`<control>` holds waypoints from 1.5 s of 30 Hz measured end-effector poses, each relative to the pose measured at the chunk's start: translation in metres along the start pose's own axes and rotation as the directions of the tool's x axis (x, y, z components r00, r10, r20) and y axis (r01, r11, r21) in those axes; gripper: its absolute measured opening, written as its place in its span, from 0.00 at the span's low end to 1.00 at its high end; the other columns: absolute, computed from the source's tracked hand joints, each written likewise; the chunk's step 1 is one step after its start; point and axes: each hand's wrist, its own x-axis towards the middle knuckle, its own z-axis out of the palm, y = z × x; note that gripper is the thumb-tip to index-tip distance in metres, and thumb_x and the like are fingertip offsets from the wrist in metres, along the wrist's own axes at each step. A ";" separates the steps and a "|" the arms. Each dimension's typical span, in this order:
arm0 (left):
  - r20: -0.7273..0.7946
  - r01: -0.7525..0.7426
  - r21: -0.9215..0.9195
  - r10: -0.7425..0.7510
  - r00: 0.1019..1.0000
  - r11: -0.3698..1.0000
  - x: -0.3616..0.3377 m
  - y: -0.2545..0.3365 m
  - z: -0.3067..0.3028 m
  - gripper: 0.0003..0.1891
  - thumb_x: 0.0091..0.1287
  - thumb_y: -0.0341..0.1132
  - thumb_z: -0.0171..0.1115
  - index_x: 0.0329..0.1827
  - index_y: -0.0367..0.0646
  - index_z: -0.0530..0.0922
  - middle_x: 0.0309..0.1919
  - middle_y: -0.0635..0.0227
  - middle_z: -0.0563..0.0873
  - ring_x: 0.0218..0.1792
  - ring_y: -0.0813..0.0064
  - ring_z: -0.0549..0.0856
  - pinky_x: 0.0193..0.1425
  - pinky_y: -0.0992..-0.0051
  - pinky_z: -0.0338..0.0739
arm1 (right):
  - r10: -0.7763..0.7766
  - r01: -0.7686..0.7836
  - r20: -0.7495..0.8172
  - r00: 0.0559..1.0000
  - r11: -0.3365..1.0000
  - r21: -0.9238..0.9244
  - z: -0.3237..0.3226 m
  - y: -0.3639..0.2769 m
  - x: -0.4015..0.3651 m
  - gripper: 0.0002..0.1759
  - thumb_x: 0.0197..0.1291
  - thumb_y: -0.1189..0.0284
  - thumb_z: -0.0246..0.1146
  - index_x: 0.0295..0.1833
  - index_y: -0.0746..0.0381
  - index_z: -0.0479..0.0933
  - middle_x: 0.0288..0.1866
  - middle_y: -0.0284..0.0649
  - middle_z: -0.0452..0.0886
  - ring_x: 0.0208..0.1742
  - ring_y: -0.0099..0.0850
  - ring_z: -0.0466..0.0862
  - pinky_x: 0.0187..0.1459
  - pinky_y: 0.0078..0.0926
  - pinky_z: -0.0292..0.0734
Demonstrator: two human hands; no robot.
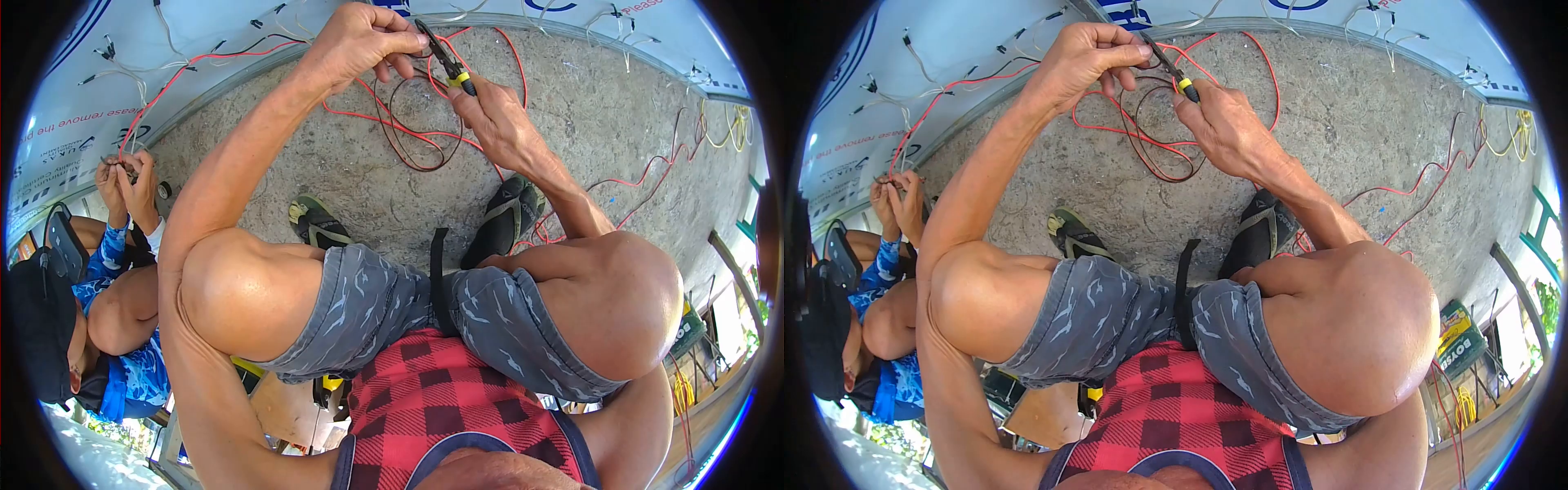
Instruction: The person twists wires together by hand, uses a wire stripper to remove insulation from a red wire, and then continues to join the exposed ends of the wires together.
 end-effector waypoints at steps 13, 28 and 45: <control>0.048 -0.082 -0.219 0.094 0.994 0.972 0.013 -0.012 -0.007 0.07 0.69 0.33 0.68 0.44 0.39 0.86 0.31 0.72 0.87 0.22 0.91 0.68 0.26 0.87 0.63 | 0.125 -0.159 0.115 0.985 0.915 0.371 -0.010 0.002 0.002 0.26 0.72 0.53 0.51 0.34 0.67 0.74 0.23 0.40 0.77 0.27 0.29 0.76 0.31 0.34 0.70; 0.042 -0.058 -0.328 0.075 0.996 0.943 0.008 -0.019 -0.011 0.06 0.69 0.32 0.69 0.45 0.40 0.87 0.33 0.69 0.87 0.24 0.90 0.70 0.29 0.88 0.65 | 0.178 -0.342 0.294 0.939 0.406 0.848 -0.004 0.000 -0.001 0.22 0.75 0.60 0.50 0.29 0.63 0.69 0.38 0.47 0.81 0.34 0.34 0.83 0.37 0.29 0.78; -0.077 -0.079 0.087 0.086 0.993 0.993 0.014 0.000 -0.008 0.11 0.74 0.38 0.65 0.45 0.38 0.82 0.34 0.68 0.86 0.22 0.88 0.78 0.28 0.82 0.76 | 0.098 -0.342 0.412 0.906 0.742 0.576 -0.032 0.022 -0.017 0.30 0.76 0.52 0.50 0.41 0.71 0.81 0.50 0.49 0.83 0.52 0.35 0.82 0.60 0.37 0.75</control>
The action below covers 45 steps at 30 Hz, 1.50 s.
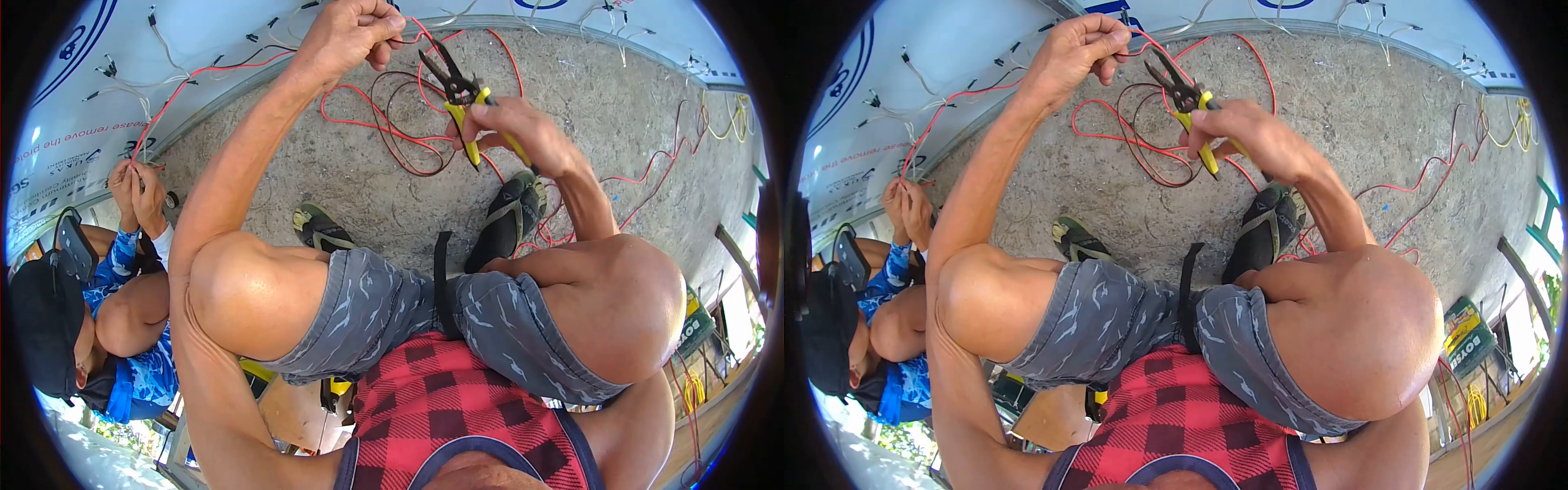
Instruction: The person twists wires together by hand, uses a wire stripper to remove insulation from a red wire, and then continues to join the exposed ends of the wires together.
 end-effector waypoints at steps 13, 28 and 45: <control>0.024 -0.052 -0.256 0.060 0.998 0.965 -0.006 0.001 0.005 0.13 0.72 0.35 0.66 0.56 0.39 0.79 0.36 0.61 0.89 0.36 0.75 0.89 0.43 0.73 0.87 | -0.192 0.173 -0.101 0.976 0.970 -0.171 0.014 0.010 0.019 0.27 0.76 0.53 0.47 0.45 0.68 0.79 0.56 0.50 0.81 0.57 0.38 0.80 0.65 0.40 0.71; -0.056 -0.112 0.107 0.118 0.991 0.988 -0.012 0.023 0.012 0.10 0.68 0.35 0.72 0.46 0.40 0.86 0.35 0.69 0.90 0.30 0.82 0.89 0.29 0.83 0.81 | -0.212 0.180 -0.153 0.965 0.963 -0.201 0.010 0.004 0.023 0.26 0.77 0.54 0.48 0.45 0.68 0.79 0.58 0.52 0.81 0.59 0.38 0.81 0.66 0.40 0.71; -0.045 -0.069 0.005 0.069 0.997 0.998 -0.014 0.017 0.014 0.09 0.67 0.37 0.72 0.43 0.42 0.87 0.31 0.75 0.88 0.25 0.88 0.83 0.22 0.86 0.69 | -0.212 0.135 -0.183 0.960 0.922 -0.363 0.011 0.002 0.023 0.29 0.77 0.50 0.48 0.43 0.67 0.79 0.55 0.49 0.82 0.55 0.35 0.80 0.61 0.38 0.73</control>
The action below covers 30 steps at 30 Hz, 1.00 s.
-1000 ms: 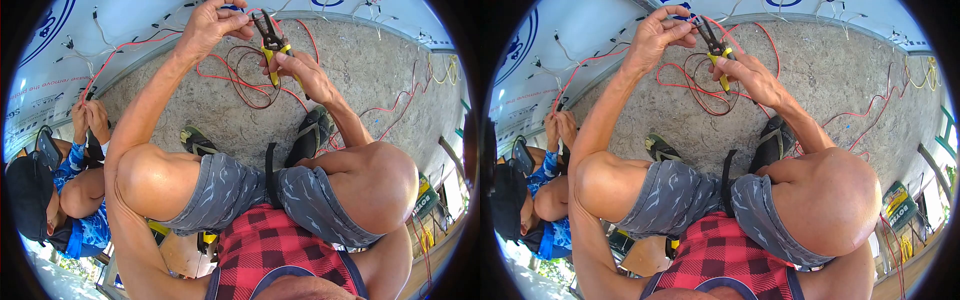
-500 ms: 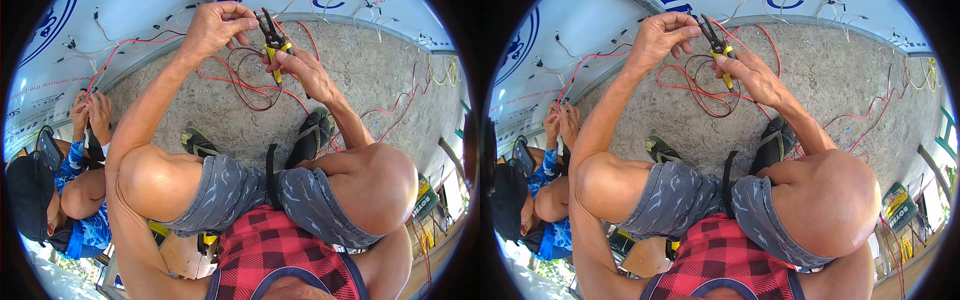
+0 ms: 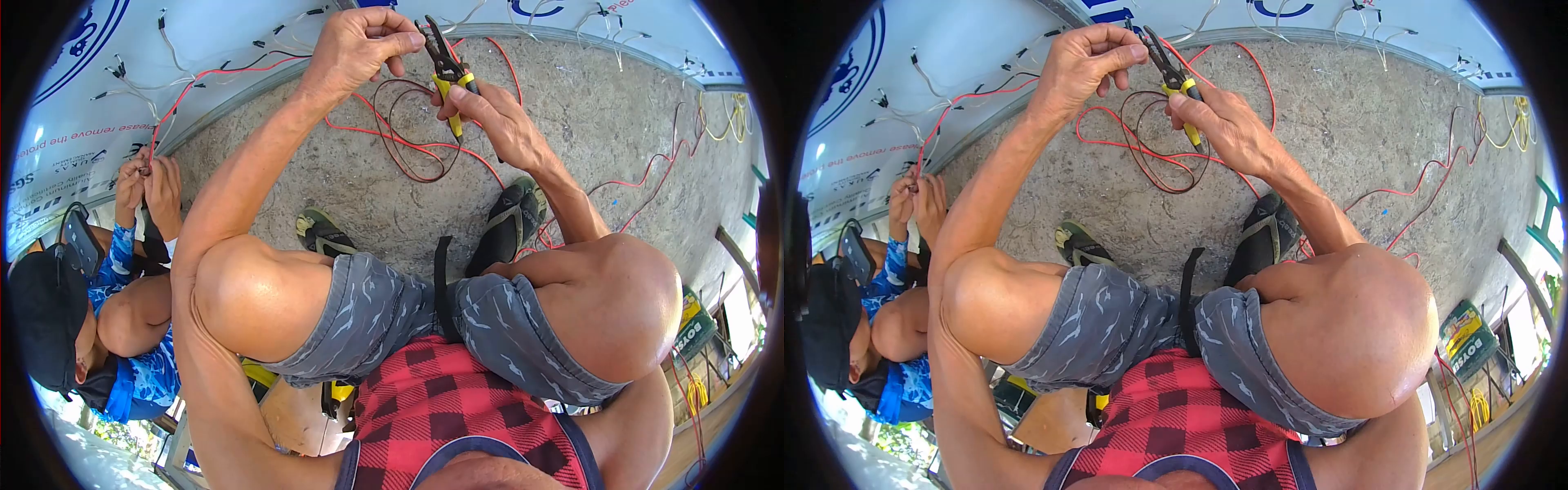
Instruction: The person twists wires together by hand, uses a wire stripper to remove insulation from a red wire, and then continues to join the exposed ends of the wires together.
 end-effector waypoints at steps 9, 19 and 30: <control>-0.006 -0.022 -0.102 0.021 1.000 0.995 -0.002 -0.003 0.002 0.08 0.68 0.36 0.70 0.44 0.41 0.86 0.33 0.73 0.90 0.24 0.88 0.82 0.22 0.86 0.69 | 0.010 -0.009 -0.020 1.000 0.999 0.043 0.004 -0.002 -0.001 0.29 0.77 0.51 0.49 0.43 0.67 0.79 0.54 0.50 0.83 0.55 0.37 0.81 0.61 0.39 0.74; -0.084 -0.071 0.071 0.077 0.993 0.995 -0.001 0.004 0.011 0.10 0.65 0.37 0.72 0.41 0.38 0.87 0.29 0.72 0.88 0.22 0.85 0.83 0.24 0.83 0.73 | -0.052 0.035 -0.169 0.984 0.994 -0.106 0.013 -0.012 -0.003 0.26 0.76 0.53 0.52 0.40 0.69 0.75 0.28 0.46 0.78 0.31 0.40 0.78 0.36 0.42 0.72; -0.062 -0.107 0.125 0.115 0.991 0.986 0.001 0.009 0.009 0.11 0.64 0.37 0.73 0.40 0.37 0.87 0.29 0.68 0.88 0.20 0.82 0.85 0.24 0.80 0.77 | -0.214 0.125 -0.230 0.950 0.930 -0.346 0.015 -0.006 0.000 0.22 0.75 0.61 0.55 0.37 0.72 0.72 0.26 0.56 0.76 0.30 0.54 0.78 0.36 0.48 0.70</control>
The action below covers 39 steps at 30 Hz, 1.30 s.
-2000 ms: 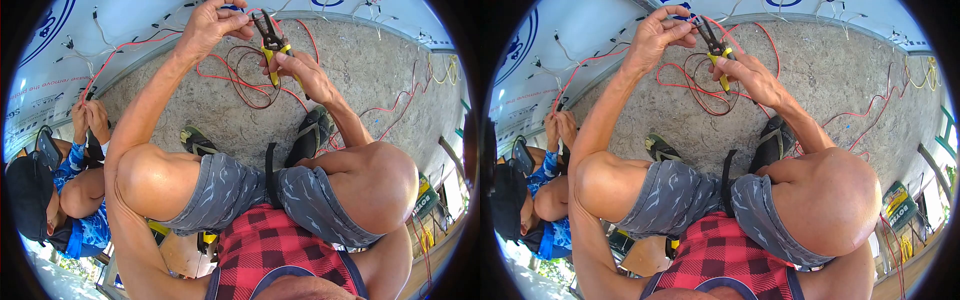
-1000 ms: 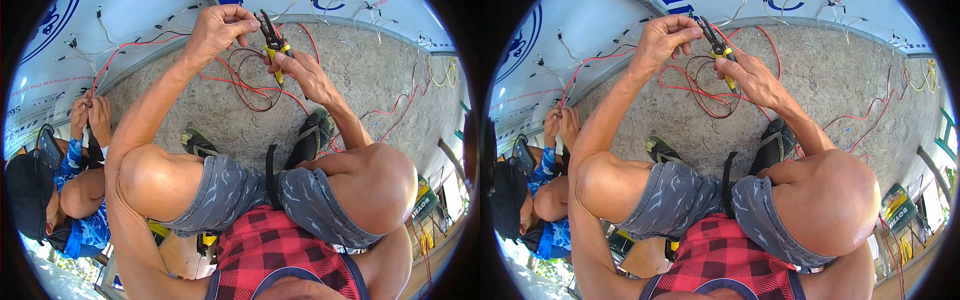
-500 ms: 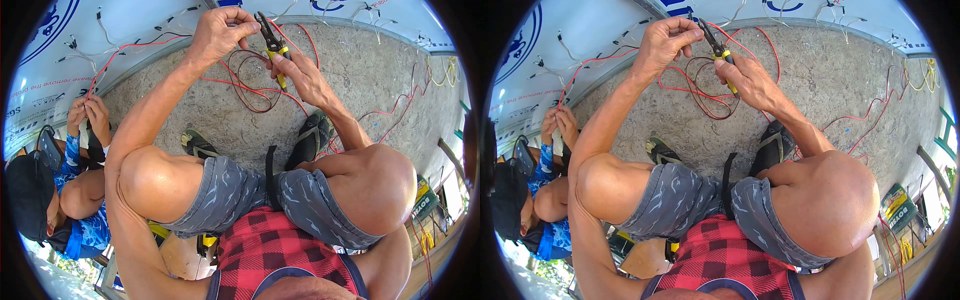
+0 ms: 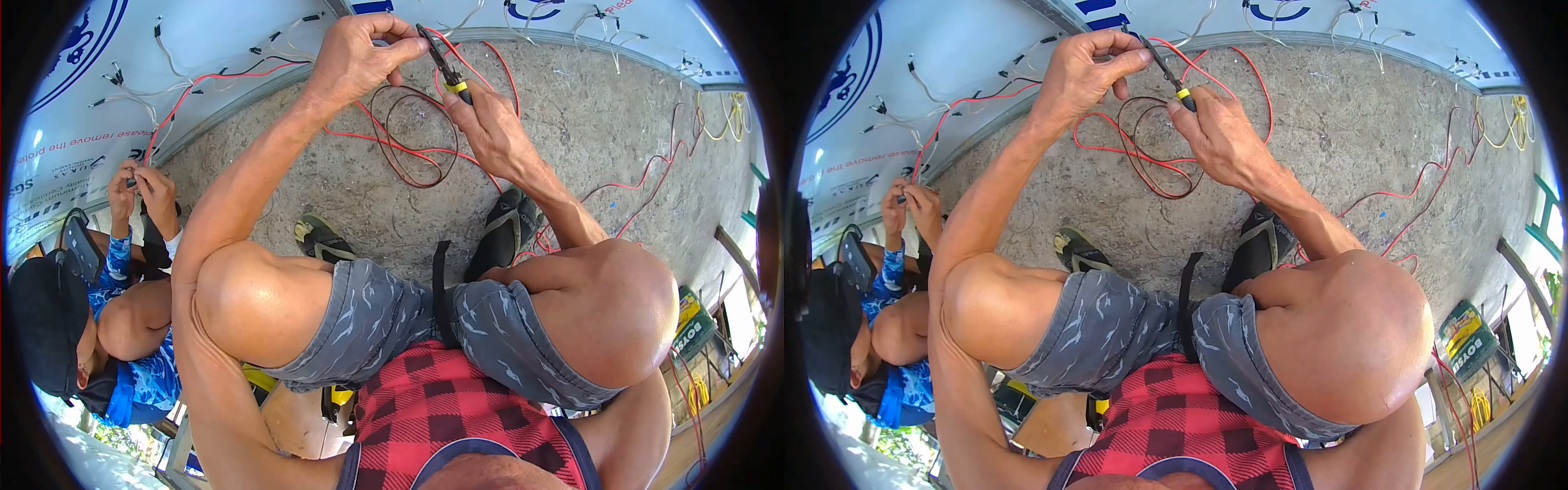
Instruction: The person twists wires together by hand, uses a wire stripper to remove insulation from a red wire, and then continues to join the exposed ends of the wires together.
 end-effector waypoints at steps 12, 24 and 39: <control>0.118 0.052 -0.272 -0.021 0.993 0.961 0.015 -0.018 -0.011 0.07 0.68 0.32 0.69 0.44 0.38 0.86 0.31 0.74 0.86 0.26 0.90 0.72 0.31 0.85 0.65 | 0.134 -0.232 0.235 0.963 0.858 0.458 -0.011 0.000 0.003 0.25 0.76 0.56 0.47 0.29 0.63 0.71 0.32 0.41 0.79 0.33 0.27 0.77 0.34 0.29 0.69; 0.205 0.066 -0.440 0.029 0.978 0.896 0.011 -0.028 -0.019 0.06 0.69 0.31 0.69 0.45 0.39 0.86 0.33 0.71 0.87 0.23 0.90 0.69 0.29 0.87 0.65 | 0.153 -0.409 0.382 0.911 0.429 0.805 -0.006 -0.006 0.001 0.25 0.76 0.57 0.47 0.29 0.63 0.71 0.40 0.46 0.81 0.38 0.32 0.82 0.35 0.26 0.73; 0.320 -0.149 0.407 0.012 0.947 0.901 0.009 0.002 -0.028 0.06 0.66 0.33 0.72 0.39 0.39 0.88 0.30 0.75 0.87 0.26 0.88 0.76 0.31 0.79 0.70 | 0.021 0.147 0.409 0.912 0.915 -0.375 -0.011 0.039 -0.049 0.25 0.68 0.53 0.61 0.50 0.67 0.81 0.51 0.52 0.75 0.59 0.48 0.75 0.62 0.49 0.70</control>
